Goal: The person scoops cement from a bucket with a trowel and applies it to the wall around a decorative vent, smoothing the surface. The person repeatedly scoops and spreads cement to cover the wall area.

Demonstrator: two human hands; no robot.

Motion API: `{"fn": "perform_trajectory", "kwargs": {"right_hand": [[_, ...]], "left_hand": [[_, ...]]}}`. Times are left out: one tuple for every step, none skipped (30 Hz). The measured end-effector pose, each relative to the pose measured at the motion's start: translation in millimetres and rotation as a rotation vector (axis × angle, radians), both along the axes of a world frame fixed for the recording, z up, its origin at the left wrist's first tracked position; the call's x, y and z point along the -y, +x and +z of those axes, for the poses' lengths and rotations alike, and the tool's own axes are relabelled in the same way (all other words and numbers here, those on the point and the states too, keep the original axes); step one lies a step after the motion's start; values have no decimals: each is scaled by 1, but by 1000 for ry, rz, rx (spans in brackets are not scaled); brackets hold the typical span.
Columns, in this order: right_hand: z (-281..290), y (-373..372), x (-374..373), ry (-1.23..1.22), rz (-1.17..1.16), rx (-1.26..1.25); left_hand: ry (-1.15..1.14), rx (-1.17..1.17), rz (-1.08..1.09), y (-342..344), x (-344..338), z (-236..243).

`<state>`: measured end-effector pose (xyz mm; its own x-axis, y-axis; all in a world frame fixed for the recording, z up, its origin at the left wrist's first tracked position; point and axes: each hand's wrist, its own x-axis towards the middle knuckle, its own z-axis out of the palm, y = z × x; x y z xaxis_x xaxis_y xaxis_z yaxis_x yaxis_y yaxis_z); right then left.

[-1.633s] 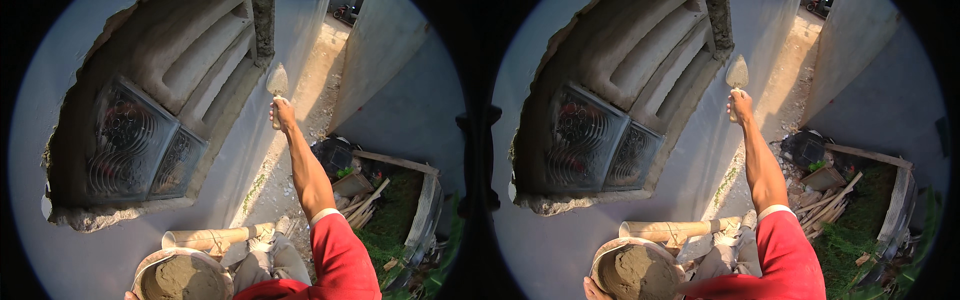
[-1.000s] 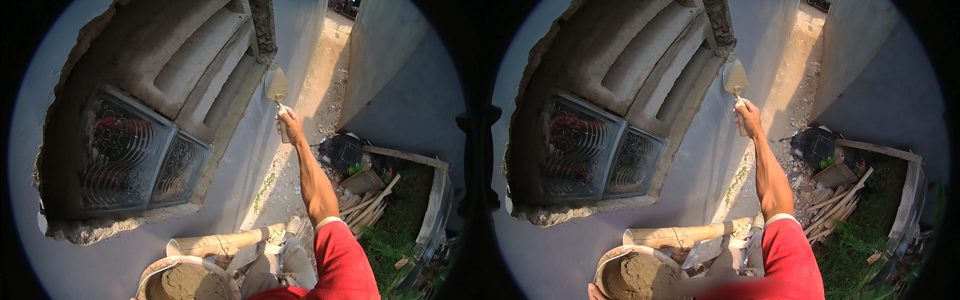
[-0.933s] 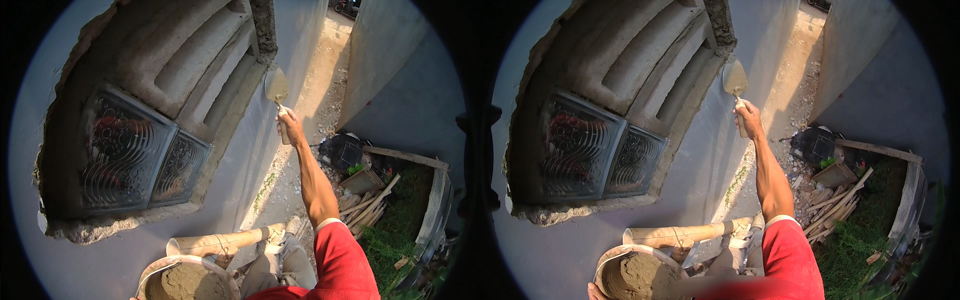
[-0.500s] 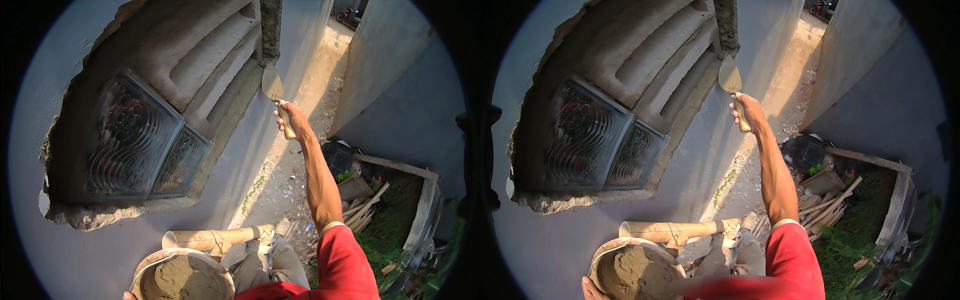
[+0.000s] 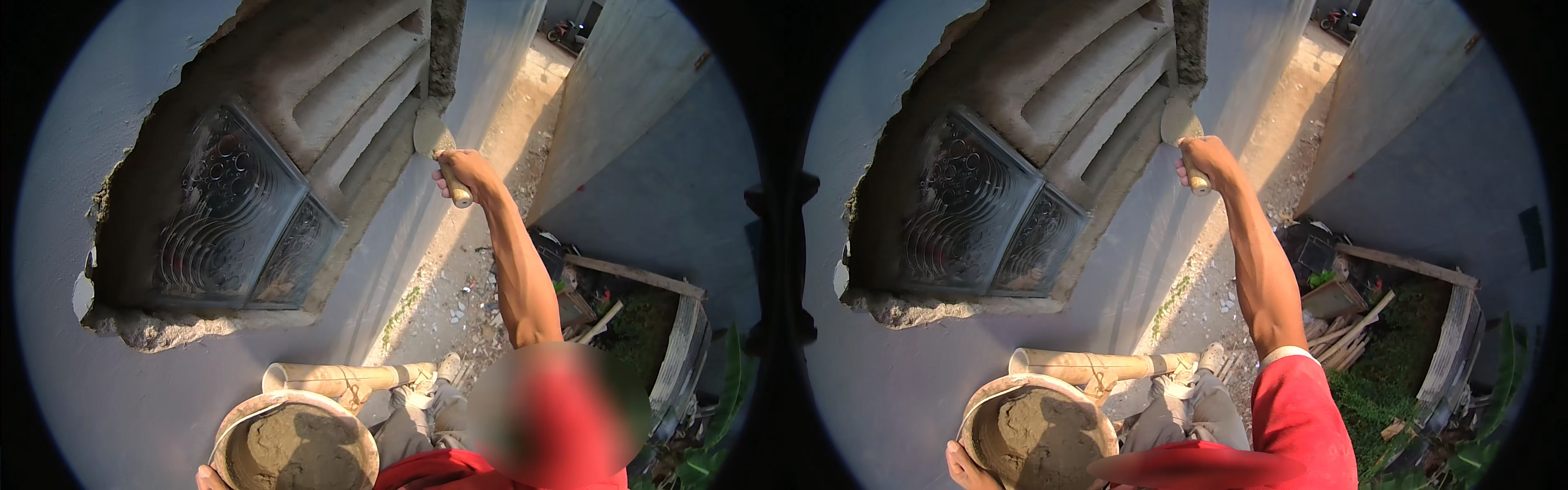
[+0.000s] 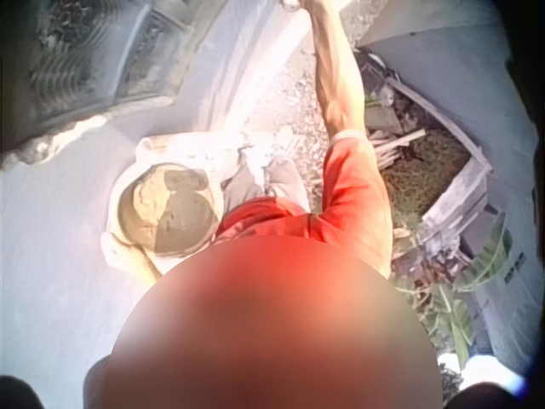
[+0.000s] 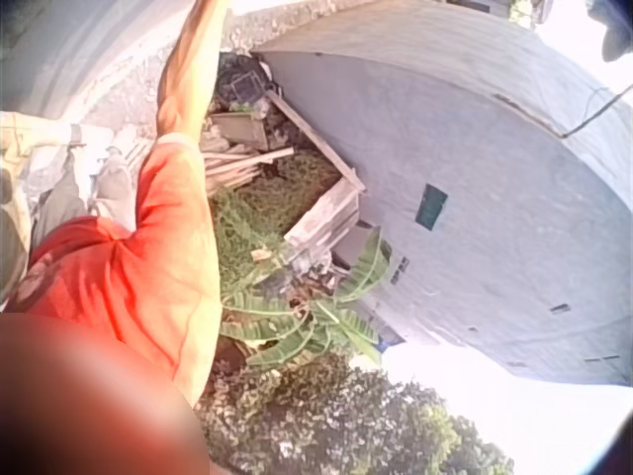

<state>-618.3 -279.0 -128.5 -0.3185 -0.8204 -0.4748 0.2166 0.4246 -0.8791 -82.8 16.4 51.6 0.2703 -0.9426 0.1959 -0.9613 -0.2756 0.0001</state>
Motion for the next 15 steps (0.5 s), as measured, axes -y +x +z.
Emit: {"fn": "perform_trajectory", "kwargs": {"right_hand": [[2,2,-7,8,31,-15],[3,4,-13,19,54,-34],[4,4,-17,35,78,-43],[5,3,-19,19,68,-63],[6,1,-19,7,60,-72],[6,-2,-18,-2,55,-74],[7,-5,-11,-32,15,-66],[8,-9,-2,-48,-24,-65],[10,-13,7,-64,-60,-53],[11,-17,16,-75,-105,-45],[12,-20,23,-84,-104,-17],[13,-22,30,-95,-103,0],[14,-22,36,-101,-116,9],[15,-20,40,-104,-129,19],[16,-19,43,-102,-109,31]], "left_hand": [[-3,-36,29,-2,1,2],[-4,-73,58,-4,1,3],[-5,-109,86,-6,2,3],[-19,-130,87,-7,4,3],[-32,-151,87,-8,5,3],[-43,-172,87,-9,6,2],[-42,-178,105,-10,7,2],[-41,-182,122,-11,8,3],[-43,-183,140,-12,8,4],[-34,-202,161,-13,9,6],[-26,-222,182,-14,9,8],[-17,-244,202,-16,9,10],[-8,-238,204,-17,8,11],[3,-234,205,-19,8,12],[14,-230,206,-20,8,12]]}}
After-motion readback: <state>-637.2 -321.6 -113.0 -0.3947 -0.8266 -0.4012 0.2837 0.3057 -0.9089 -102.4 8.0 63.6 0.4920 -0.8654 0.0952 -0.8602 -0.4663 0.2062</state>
